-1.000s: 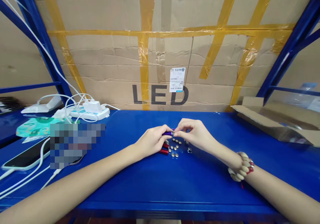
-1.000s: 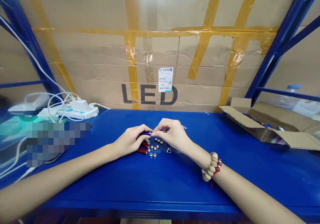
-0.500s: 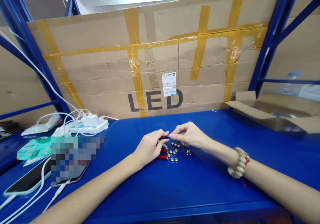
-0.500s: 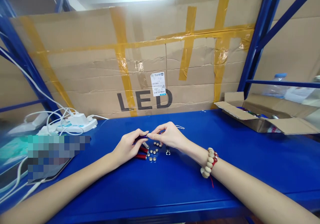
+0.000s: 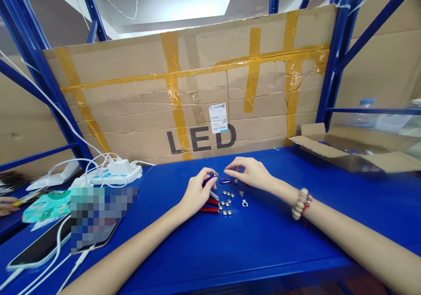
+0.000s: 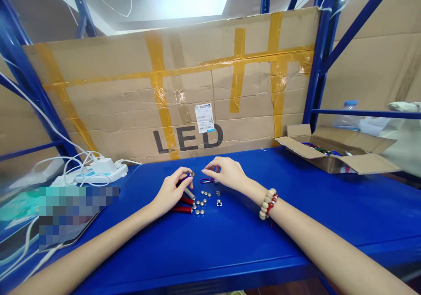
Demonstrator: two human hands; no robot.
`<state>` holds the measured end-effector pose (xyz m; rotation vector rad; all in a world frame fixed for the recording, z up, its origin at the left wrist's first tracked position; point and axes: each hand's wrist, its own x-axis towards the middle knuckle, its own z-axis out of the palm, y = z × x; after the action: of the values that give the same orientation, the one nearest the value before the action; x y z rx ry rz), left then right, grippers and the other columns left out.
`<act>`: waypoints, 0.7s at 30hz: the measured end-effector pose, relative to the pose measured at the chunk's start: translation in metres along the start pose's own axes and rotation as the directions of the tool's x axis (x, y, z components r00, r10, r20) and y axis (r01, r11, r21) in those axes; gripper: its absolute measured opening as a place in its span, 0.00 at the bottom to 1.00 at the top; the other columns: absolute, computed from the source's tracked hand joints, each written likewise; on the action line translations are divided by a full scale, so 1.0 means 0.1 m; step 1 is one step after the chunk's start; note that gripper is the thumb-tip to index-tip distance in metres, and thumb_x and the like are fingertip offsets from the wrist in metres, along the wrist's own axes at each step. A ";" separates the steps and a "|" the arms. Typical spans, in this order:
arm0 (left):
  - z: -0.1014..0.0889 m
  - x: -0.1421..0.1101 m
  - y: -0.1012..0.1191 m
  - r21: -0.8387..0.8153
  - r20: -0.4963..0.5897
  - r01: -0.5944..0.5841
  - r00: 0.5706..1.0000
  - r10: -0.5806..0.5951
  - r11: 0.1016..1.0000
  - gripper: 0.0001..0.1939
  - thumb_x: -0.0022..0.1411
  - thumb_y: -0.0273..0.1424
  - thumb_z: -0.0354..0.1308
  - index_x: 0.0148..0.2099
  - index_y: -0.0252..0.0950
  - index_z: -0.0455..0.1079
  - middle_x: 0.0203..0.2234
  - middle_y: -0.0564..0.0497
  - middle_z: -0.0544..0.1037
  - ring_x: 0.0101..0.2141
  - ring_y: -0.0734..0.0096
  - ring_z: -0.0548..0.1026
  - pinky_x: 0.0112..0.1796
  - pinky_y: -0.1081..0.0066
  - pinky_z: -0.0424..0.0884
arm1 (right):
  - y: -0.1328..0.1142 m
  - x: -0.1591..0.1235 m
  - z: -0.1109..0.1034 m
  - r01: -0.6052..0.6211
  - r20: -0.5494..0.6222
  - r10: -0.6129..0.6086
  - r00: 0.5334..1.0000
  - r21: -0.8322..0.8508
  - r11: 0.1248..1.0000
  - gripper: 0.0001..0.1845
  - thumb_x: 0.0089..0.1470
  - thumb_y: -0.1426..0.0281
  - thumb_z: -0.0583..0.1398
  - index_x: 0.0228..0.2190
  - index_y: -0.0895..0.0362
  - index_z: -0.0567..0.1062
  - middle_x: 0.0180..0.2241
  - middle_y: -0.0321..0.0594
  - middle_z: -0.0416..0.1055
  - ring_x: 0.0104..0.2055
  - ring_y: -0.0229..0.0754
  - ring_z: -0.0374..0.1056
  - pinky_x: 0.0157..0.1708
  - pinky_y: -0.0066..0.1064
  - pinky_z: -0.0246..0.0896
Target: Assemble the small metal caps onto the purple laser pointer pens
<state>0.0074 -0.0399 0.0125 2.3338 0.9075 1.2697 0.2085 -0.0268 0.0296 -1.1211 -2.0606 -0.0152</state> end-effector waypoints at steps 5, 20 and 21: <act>0.00 0.06 -0.10 -0.126 -0.048 0.093 0.994 -0.100 0.988 0.15 0.63 0.40 0.45 0.39 0.33 0.64 0.22 0.53 0.68 0.25 0.77 0.66 0.28 0.76 0.60 | 0.11 -0.02 0.08 0.093 0.183 -0.059 0.981 -0.185 0.978 0.08 0.52 0.64 0.60 0.33 0.51 0.78 0.37 0.37 0.67 0.39 0.36 0.64 0.39 0.26 0.57; -0.03 0.02 -0.05 -0.166 0.072 0.179 0.983 -0.170 0.970 0.15 0.60 0.38 0.50 0.30 0.34 0.50 0.21 0.57 0.65 0.23 0.77 0.70 0.28 0.75 0.64 | -0.07 -0.03 0.16 0.274 0.101 -0.300 0.949 0.212 0.938 0.15 0.55 0.62 0.56 0.35 0.61 0.75 0.32 0.39 0.69 0.33 0.32 0.66 0.34 0.22 0.60; -0.03 0.03 -0.06 -0.184 0.082 0.180 0.982 -0.168 0.966 0.14 0.60 0.37 0.50 0.30 0.34 0.50 0.21 0.57 0.64 0.23 0.77 0.70 0.27 0.75 0.64 | -0.09 -0.04 0.17 0.300 0.103 -0.331 0.938 0.236 0.924 0.15 0.56 0.62 0.56 0.35 0.62 0.75 0.33 0.39 0.69 0.34 0.32 0.66 0.35 0.23 0.60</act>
<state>0.0039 -0.0336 0.0121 2.0863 0.9052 1.1481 0.1925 -0.0296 0.0183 -0.6641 -2.2879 0.1318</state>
